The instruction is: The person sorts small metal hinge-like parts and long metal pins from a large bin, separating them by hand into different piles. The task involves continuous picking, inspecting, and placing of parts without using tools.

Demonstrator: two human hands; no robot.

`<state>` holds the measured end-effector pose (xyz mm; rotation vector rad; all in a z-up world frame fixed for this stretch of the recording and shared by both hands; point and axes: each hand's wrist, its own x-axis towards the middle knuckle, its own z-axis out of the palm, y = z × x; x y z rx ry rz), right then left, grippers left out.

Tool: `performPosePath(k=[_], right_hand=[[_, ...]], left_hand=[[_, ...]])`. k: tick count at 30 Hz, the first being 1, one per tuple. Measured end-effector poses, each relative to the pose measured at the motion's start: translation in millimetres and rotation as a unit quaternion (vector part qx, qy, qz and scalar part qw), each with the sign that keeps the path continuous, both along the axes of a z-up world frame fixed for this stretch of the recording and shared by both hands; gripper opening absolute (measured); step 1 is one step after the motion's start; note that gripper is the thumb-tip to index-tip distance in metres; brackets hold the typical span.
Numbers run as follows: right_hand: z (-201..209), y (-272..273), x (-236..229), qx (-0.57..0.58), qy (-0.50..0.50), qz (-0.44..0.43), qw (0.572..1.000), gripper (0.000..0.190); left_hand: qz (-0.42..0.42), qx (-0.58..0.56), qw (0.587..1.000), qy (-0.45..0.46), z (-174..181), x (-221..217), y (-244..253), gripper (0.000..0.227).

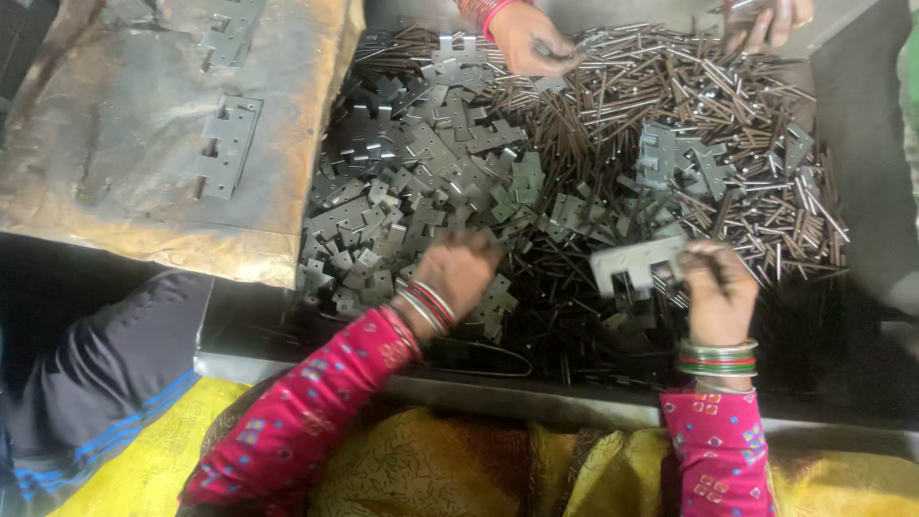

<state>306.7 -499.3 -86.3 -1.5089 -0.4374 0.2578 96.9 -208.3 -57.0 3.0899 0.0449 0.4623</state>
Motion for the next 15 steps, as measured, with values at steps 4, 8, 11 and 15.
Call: performPosePath(k=[4,8,11,15], right_hand=[[22,-12,4,0.266,0.168,0.037,0.949,0.029],[29,-17,0,0.298,0.205,0.161,0.918,0.035],[21,-5,-8,0.259,0.218,0.168,0.926,0.028],[2,12,-7,-0.112,-0.091,0.061,0.988,0.028]], left_hand=[[0.033,0.065,0.995,0.074,-44,7,-31,0.022],[0.014,0.050,0.998,0.029,-59,13,-34,0.015],[0.002,-0.085,0.989,0.118,-50,15,-22,0.021],[0.033,-0.240,0.964,0.106,-26,15,-5,0.024]])
